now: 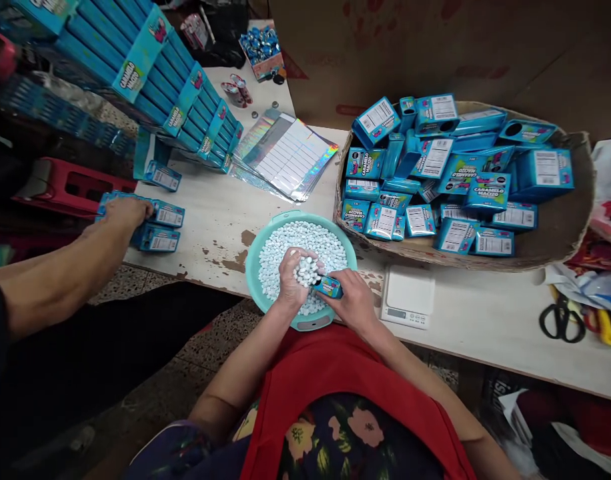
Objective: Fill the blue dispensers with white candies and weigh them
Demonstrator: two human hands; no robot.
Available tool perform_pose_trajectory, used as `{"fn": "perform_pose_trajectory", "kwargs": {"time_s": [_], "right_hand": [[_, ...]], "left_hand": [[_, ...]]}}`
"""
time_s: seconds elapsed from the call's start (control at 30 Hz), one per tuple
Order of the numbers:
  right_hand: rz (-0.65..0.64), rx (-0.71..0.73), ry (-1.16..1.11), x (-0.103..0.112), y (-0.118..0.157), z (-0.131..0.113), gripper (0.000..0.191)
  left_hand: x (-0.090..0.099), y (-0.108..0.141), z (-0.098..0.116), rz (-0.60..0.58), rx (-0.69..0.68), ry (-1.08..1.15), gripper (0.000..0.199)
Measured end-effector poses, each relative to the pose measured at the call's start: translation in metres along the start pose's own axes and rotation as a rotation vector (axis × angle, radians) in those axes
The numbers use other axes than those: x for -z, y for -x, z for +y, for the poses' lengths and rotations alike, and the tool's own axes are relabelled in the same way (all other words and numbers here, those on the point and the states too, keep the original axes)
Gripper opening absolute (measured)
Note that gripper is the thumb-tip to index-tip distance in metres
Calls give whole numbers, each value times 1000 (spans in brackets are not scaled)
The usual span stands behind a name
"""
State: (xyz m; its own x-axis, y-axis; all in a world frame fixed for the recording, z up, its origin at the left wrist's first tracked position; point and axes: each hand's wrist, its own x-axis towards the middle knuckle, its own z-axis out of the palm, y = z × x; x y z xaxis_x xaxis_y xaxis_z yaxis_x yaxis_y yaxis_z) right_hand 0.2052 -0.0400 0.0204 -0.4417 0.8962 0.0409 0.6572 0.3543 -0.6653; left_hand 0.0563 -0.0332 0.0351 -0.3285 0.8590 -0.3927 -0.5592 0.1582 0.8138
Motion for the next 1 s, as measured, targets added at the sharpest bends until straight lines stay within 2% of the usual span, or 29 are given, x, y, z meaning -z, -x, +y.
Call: {"fn": "perform_pose_trajectory", "kwargs": {"time_s": [0.13, 0.33, 0.47, 0.73, 0.87, 1.0], "right_hand": [[-5, -38, 33, -4, -4, -4, 25], [-52, -30, 43, -5, -1, -6, 26], [-24, -63, 25, -4, -1, -5, 27], [-21, -81, -49, 0, -8, -2, 28], [-13, -72, -71, -3, -8, 1, 27], [-16, -54, -82, -7, -8, 2, 26]], "left_hand": [[-5, -3, -2, 35, -64, 15, 20], [-5, -12, -7, 58, -29, -43, 23], [-8, -12, -7, 14, -7, -49, 24], [-11, -10, -8, 46, -65, -93, 31], [-10, -9, -10, 94, -132, -91, 21], [-9, -8, -11, 99, -112, -99, 19]]}}
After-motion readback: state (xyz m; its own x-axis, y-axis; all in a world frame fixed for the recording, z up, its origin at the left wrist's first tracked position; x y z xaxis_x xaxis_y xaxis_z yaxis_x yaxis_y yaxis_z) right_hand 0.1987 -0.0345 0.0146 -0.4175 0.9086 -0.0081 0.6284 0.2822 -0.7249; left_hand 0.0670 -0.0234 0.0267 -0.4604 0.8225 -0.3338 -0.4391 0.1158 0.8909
